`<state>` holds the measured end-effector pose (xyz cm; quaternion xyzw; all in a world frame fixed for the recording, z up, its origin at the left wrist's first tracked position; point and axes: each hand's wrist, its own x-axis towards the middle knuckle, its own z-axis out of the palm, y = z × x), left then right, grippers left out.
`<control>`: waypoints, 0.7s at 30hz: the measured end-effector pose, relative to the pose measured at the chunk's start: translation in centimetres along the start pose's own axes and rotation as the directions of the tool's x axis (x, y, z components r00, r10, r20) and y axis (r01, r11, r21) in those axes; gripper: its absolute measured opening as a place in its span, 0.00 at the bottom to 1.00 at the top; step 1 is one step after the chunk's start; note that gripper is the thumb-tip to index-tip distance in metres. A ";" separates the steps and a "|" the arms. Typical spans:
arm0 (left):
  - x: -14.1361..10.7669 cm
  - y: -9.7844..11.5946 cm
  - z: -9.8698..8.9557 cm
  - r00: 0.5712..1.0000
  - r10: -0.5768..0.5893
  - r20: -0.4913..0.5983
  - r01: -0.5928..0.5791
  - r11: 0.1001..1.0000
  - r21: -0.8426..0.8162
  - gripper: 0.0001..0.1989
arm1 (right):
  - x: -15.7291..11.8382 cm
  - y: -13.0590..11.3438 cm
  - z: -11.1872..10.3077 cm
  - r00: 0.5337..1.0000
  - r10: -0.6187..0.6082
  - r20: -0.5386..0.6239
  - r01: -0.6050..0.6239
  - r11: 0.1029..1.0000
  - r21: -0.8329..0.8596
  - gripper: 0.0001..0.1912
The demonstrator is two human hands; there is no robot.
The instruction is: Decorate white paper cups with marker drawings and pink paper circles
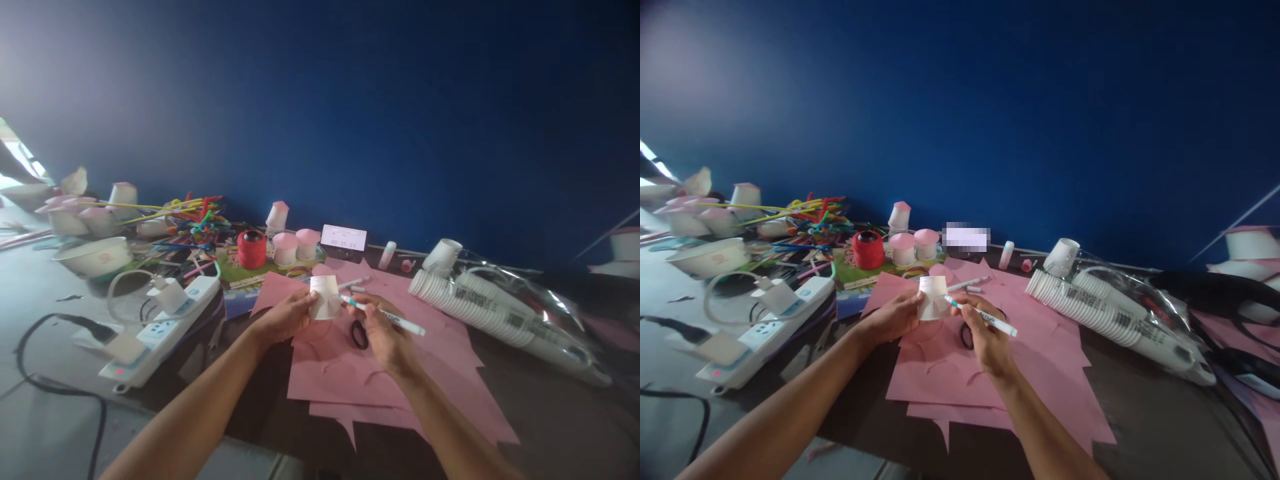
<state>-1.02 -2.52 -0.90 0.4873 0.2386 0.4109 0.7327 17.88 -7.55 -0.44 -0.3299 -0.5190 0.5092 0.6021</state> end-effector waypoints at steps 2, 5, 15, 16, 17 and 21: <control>-0.1 0.0 0.0 1.000 0.015 0.003 -0.015 1.000 -0.006 0.18 | -0.2 -0.1 0.2 0.998 -0.044 -0.041 0.039 0.991 -0.125 0.11; -0.2 0.2 0.2 1.000 0.005 0.002 -0.005 1.000 0.002 0.17 | -0.5 -0.3 0.6 0.999 -0.038 -0.036 0.027 0.959 -0.283 0.11; 0.1 -0.3 -0.7 0.999 0.009 0.044 -0.008 1.000 -0.022 0.18 | -0.4 -0.6 0.8 0.990 -0.144 0.007 0.132 0.891 -0.434 0.10; 0.1 -0.4 -0.8 0.998 0.014 0.057 -0.012 0.999 -0.031 0.17 | -0.4 -0.5 0.8 0.989 -0.148 0.007 0.136 0.892 -0.431 0.10; 0.1 -0.5 -0.9 0.998 0.016 0.066 -0.014 0.999 -0.038 0.17 | -0.3 -0.5 0.8 0.988 -0.152 0.006 0.140 0.891 -0.432 0.10; 0.1 -0.6 -0.9 0.997 0.024 0.077 -0.020 0.999 -0.048 0.17 | -0.2 -0.4 0.9 0.985 -0.173 0.001 0.154 0.872 -0.465 0.10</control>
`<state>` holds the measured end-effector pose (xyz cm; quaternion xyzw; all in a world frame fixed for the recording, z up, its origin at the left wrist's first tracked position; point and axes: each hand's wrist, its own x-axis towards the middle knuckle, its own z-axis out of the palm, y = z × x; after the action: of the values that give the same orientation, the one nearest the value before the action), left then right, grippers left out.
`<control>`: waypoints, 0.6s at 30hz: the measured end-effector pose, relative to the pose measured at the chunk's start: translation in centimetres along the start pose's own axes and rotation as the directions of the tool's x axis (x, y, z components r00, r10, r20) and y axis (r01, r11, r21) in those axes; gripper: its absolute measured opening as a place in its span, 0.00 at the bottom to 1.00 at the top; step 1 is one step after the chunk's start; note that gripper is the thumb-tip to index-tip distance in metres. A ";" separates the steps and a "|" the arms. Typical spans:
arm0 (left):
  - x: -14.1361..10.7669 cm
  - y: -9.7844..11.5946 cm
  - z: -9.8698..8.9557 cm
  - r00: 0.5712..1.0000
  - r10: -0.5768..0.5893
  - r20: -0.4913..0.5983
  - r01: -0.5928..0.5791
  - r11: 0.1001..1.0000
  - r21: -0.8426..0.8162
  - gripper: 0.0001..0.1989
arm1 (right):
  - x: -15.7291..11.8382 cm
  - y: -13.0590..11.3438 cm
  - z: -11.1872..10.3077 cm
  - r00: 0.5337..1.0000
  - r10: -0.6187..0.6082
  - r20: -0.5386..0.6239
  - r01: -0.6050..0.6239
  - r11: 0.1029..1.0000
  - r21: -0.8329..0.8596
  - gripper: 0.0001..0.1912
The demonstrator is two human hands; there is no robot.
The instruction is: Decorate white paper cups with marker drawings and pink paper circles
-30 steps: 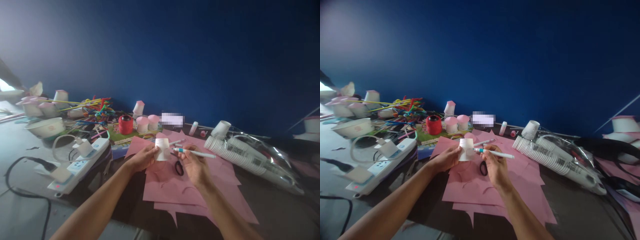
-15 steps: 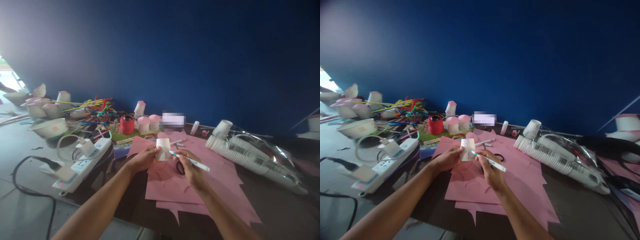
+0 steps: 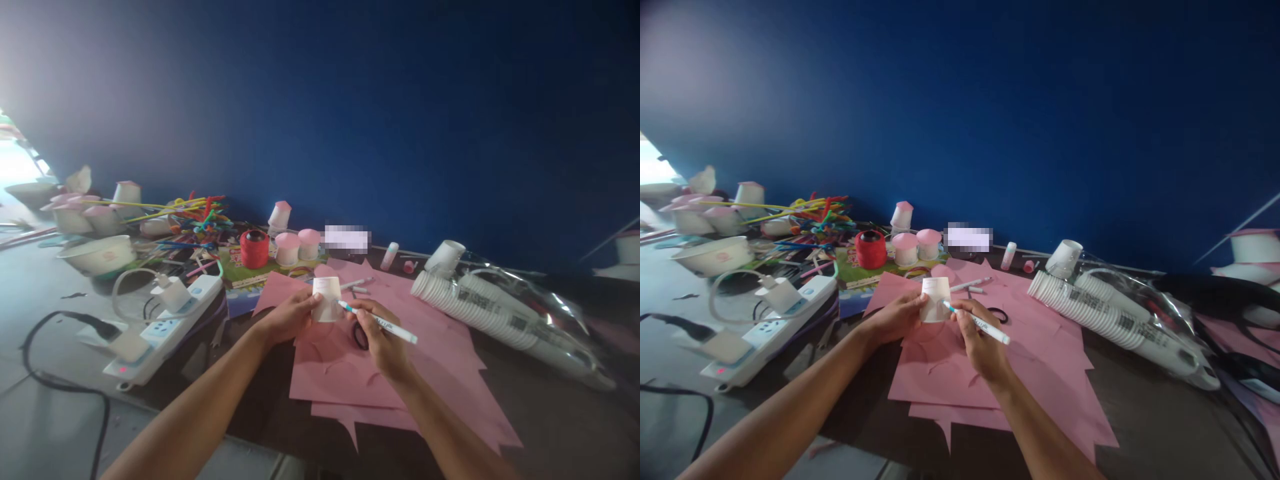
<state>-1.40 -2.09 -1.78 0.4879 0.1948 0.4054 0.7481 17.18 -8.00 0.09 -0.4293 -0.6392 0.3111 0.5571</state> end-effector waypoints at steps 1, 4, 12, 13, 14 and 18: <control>0.0 0.0 0.0 1.000 0.004 0.005 -0.004 1.000 -0.002 0.18 | 0.0 0.0 0.0 1.000 0.000 -0.001 0.000 1.000 -0.016 0.10; -0.1 0.0 0.0 1.000 0.018 0.017 -0.018 1.000 -0.006 0.18 | -0.1 -0.1 -0.1 1.000 -0.005 0.024 0.006 0.999 -0.051 0.10; -0.1 0.2 0.2 1.000 0.016 0.024 -0.015 1.000 -0.021 0.18 | -0.4 0.8 0.0 0.995 0.098 -0.010 -0.097 0.990 0.098 0.11; -0.1 0.2 0.2 1.000 0.019 0.025 -0.019 1.000 -0.023 0.18 | -0.4 1.0 0.0 0.995 0.103 -0.014 -0.101 0.989 0.107 0.11; -0.1 0.2 0.2 0.999 0.021 0.024 -0.021 1.000 -0.024 0.17 | -0.4 1.1 0.0 0.994 0.105 -0.014 -0.103 0.989 0.108 0.11; -0.1 0.2 0.1 1.000 0.007 0.016 -0.007 1.000 -0.024 0.17 | -0.4 1.1 0.0 0.994 0.105 -0.003 -0.105 0.991 0.080 0.11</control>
<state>-1.46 -2.19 -1.61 0.4828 0.1825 0.4063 0.7540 17.39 -7.86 -1.02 -0.4407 -0.6009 0.3637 0.5589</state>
